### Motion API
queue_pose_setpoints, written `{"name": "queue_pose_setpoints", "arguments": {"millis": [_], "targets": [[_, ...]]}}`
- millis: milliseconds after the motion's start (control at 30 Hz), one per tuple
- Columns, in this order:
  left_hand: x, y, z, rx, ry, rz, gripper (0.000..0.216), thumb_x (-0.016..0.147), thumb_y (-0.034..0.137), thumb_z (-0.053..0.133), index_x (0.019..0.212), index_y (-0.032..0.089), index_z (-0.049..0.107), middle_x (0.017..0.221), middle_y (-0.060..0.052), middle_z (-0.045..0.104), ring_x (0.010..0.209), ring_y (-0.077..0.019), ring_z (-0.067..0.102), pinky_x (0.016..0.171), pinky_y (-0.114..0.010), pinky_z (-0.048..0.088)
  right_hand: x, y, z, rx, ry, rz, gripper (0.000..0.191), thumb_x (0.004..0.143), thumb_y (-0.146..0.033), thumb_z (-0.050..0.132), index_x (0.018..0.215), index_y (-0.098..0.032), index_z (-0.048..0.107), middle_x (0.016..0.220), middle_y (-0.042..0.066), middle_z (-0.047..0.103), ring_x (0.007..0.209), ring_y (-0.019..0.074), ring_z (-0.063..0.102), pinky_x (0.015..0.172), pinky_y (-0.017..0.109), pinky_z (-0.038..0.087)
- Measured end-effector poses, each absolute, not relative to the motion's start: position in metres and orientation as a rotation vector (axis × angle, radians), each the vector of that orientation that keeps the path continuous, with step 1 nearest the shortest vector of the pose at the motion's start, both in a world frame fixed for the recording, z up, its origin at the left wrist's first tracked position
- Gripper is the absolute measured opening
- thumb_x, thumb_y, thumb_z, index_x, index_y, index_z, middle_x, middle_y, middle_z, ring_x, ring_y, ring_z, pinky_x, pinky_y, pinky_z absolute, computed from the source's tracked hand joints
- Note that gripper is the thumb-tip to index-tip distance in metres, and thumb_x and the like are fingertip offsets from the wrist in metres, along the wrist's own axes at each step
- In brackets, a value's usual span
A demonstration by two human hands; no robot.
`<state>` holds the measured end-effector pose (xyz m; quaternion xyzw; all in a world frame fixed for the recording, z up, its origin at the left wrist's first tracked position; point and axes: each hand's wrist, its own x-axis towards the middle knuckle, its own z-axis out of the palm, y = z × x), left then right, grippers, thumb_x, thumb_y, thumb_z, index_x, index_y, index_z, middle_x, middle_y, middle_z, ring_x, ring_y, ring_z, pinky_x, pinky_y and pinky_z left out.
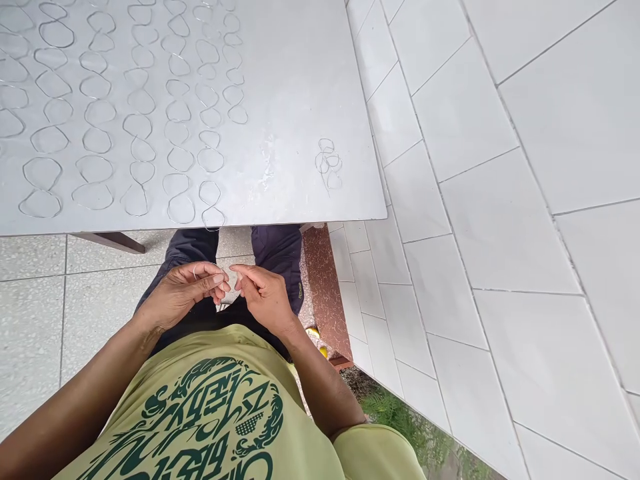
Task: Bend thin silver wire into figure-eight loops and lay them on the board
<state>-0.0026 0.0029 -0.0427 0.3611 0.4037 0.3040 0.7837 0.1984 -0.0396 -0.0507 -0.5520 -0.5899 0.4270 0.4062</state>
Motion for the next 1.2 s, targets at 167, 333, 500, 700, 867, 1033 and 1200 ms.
{"name": "queue_pose_setpoints", "arguments": {"millis": [167, 333, 500, 700, 867, 1033, 1200], "targets": [[-0.006, 0.004, -0.046, 0.809, 0.884, 0.601, 0.027, 0.083, 0.041, 0.086, 0.091, 0.017, 0.08, 0.089, -0.009, 0.079, 0.073, -0.0175, 0.071, 0.068, -0.029, 0.06, 0.209, -0.037, -0.047, -1.348, -1.692, 1.049, 0.033, 0.105, -0.023, 0.049, 0.122, -0.025, 0.077, 0.088, 0.003, 0.074, 0.075, 0.0157, 0.067, 0.079, 0.031, 0.056], [-0.008, 0.007, -0.047, 0.828, 0.85, 0.51, 0.029, 0.082, 0.042, 0.087, 0.091, 0.016, 0.082, 0.086, -0.01, 0.08, 0.073, -0.0186, 0.074, 0.067, -0.029, 0.06, 0.219, -0.031, -0.041, -1.215, -1.936, 1.011, 0.036, 0.106, -0.017, 0.044, 0.124, -0.022, 0.074, 0.091, 0.004, 0.073, 0.08, 0.0162, 0.067, 0.079, 0.03, 0.054], [-0.009, 0.007, -0.05, 0.799, 0.816, 0.435, 0.029, 0.084, 0.042, 0.086, 0.094, 0.015, 0.081, 0.09, -0.01, 0.081, 0.078, -0.0191, 0.076, 0.071, -0.028, 0.061, 0.228, -0.022, -0.037, -1.079, -2.157, 0.918, 0.033, 0.108, -0.017, 0.042, 0.121, -0.018, 0.072, 0.087, 0.005, 0.07, 0.077, 0.0161, 0.063, 0.075, 0.028, 0.051], [-0.007, 0.008, -0.049, 0.805, 0.852, 0.421, 0.032, 0.083, 0.043, 0.086, 0.095, 0.015, 0.08, 0.091, -0.009, 0.081, 0.077, -0.0195, 0.076, 0.071, -0.03, 0.061, 0.228, -0.02, -0.038, -1.12, -2.282, 0.832, 0.03, 0.11, -0.017, 0.041, 0.121, -0.018, 0.069, 0.092, 0.007, 0.072, 0.081, 0.0179, 0.064, 0.078, 0.03, 0.051], [-0.006, 0.011, -0.048, 0.82, 0.872, 0.412, 0.033, 0.083, 0.043, 0.087, 0.096, 0.014, 0.077, 0.088, -0.009, 0.08, 0.075, -0.0187, 0.075, 0.071, -0.031, 0.062, 0.226, -0.022, -0.041, -1.167, -2.281, 0.784, 0.025, 0.109, -0.017, 0.044, 0.119, -0.018, 0.068, 0.101, 0.009, 0.076, 0.089, 0.0193, 0.069, 0.083, 0.031, 0.051], [-0.004, 0.011, -0.05, 0.802, 0.887, 0.433, 0.035, 0.081, 0.042, 0.088, 0.096, 0.015, 0.071, 0.085, -0.008, 0.08, 0.07, -0.0178, 0.074, 0.066, -0.03, 0.061, 0.227, -0.023, -0.044, -1.163, -2.363, 0.713, 0.026, 0.106, -0.011, 0.045, 0.119, -0.017, 0.067, 0.093, 0.007, 0.074, 0.082, 0.0188, 0.065, 0.078, 0.03, 0.049], [-0.003, 0.012, -0.053, 0.799, 0.868, 0.421, 0.035, 0.081, 0.043, 0.088, 0.094, 0.016, 0.069, 0.086, -0.009, 0.08, 0.071, -0.0184, 0.074, 0.065, -0.03, 0.061, 0.229, -0.022, -0.04, -1.158, -2.525, 0.601, 0.03, 0.104, -0.007, 0.045, 0.119, -0.014, 0.069, 0.084, 0.006, 0.068, 0.078, 0.0194, 0.06, 0.073, 0.031, 0.047]]}}
